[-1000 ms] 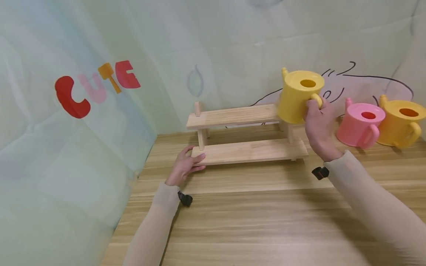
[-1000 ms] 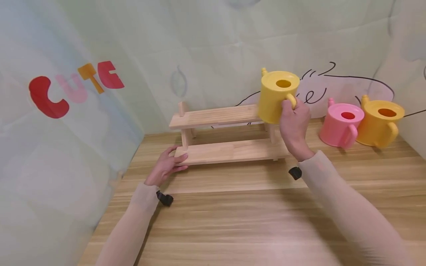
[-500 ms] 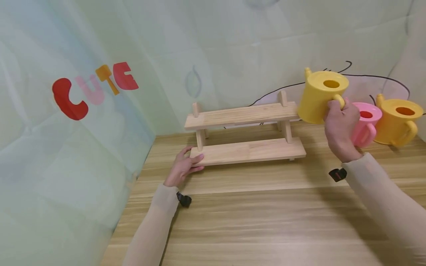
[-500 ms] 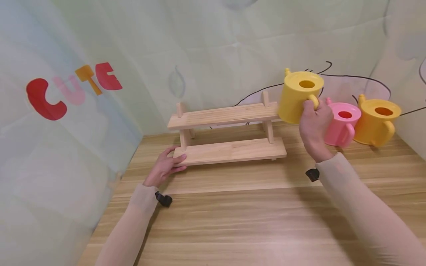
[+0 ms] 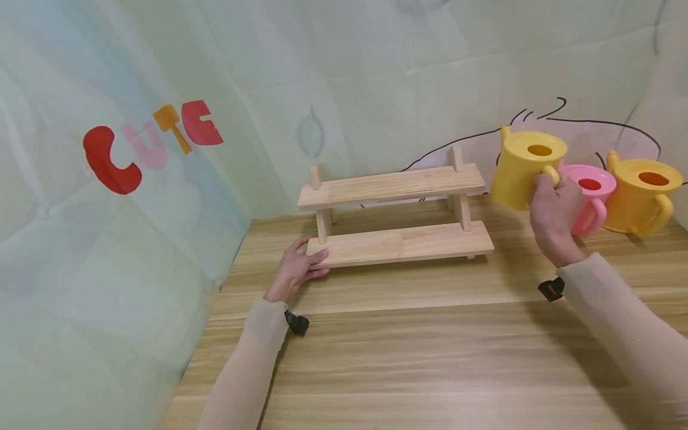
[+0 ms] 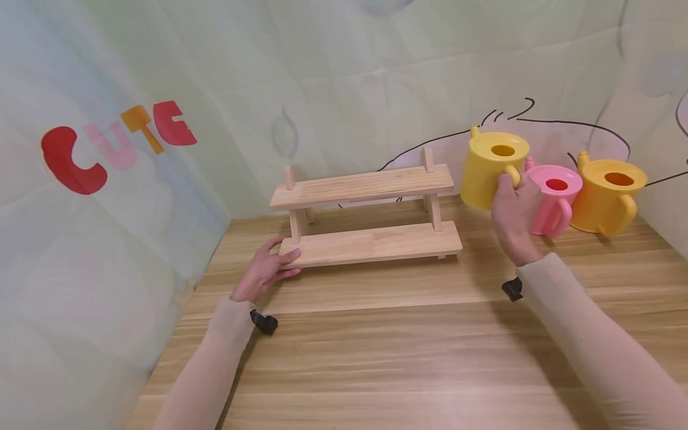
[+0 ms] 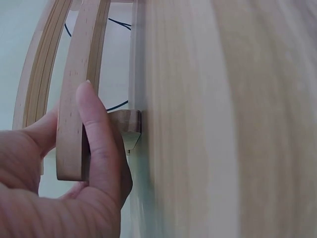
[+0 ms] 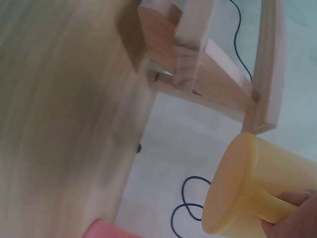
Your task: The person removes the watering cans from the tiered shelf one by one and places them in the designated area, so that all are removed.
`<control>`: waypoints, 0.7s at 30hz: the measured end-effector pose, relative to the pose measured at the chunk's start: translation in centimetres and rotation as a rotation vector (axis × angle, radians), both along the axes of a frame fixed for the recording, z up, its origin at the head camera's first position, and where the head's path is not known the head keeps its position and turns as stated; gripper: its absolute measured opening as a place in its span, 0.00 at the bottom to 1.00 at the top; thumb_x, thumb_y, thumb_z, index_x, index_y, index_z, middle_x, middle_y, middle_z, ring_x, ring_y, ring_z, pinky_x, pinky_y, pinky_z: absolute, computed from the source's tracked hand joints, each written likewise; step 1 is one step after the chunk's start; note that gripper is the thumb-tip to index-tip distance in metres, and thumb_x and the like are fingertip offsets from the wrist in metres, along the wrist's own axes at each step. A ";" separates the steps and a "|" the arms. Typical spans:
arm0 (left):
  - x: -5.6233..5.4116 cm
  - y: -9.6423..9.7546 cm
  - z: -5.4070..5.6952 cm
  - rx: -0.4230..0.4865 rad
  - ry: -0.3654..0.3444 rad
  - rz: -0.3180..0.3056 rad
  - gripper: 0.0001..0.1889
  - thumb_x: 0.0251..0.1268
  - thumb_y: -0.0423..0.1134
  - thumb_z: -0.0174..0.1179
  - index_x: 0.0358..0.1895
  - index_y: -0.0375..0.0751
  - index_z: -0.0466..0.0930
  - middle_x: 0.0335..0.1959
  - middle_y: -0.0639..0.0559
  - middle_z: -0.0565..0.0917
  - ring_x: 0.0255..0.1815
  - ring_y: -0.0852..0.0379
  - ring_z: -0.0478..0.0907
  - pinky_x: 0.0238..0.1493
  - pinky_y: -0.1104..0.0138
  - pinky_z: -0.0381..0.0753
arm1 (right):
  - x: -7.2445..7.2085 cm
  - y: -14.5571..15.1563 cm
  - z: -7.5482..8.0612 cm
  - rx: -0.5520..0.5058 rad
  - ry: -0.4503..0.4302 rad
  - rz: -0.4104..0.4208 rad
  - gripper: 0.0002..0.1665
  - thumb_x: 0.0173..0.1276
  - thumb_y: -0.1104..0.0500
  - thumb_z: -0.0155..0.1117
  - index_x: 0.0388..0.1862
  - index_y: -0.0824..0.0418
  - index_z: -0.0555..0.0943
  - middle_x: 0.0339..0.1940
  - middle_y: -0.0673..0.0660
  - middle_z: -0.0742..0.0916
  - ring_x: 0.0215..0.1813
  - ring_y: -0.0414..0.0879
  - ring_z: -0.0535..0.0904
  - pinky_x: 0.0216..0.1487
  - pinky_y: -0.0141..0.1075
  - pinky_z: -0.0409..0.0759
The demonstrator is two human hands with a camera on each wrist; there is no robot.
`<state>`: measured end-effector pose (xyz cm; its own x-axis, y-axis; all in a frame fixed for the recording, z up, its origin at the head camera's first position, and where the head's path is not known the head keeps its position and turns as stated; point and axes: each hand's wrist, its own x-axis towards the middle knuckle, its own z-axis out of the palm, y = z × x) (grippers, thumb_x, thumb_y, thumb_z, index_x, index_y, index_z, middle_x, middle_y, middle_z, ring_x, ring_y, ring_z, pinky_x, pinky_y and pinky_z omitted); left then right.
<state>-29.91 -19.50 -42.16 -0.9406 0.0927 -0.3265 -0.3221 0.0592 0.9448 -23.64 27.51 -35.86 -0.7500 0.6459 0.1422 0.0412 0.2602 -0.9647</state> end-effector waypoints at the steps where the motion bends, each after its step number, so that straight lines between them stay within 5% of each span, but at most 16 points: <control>1: 0.0 0.0 0.0 -0.001 0.001 -0.001 0.44 0.81 0.31 0.64 0.90 0.47 0.49 0.64 0.31 0.76 0.38 0.61 0.90 0.41 0.70 0.97 | -0.1 0.0 -0.3 -0.007 -0.010 0.002 0.23 0.87 0.47 0.40 0.34 0.56 0.75 0.25 0.39 0.76 0.37 0.42 0.74 0.35 0.27 0.75; 14: -0.1 0.0 -0.1 0.006 -0.002 0.001 0.44 0.80 0.30 0.63 0.90 0.46 0.49 0.65 0.31 0.75 0.39 0.62 0.90 0.41 0.70 0.96 | -1.5 1.4 -3.6 -0.013 -0.013 -0.034 0.24 0.84 0.50 0.44 0.25 0.55 0.72 0.15 0.37 0.70 0.27 0.38 0.69 0.24 0.28 0.67; 21: -0.1 0.0 0.0 0.009 -0.004 0.000 0.43 0.81 0.30 0.63 0.90 0.46 0.49 0.61 0.34 0.77 0.37 0.63 0.90 0.40 0.70 0.96 | -4.5 4.3 -7.4 0.006 -0.047 -0.062 0.24 0.80 0.47 0.50 0.22 0.53 0.73 0.15 0.41 0.71 0.23 0.39 0.68 0.19 0.32 0.64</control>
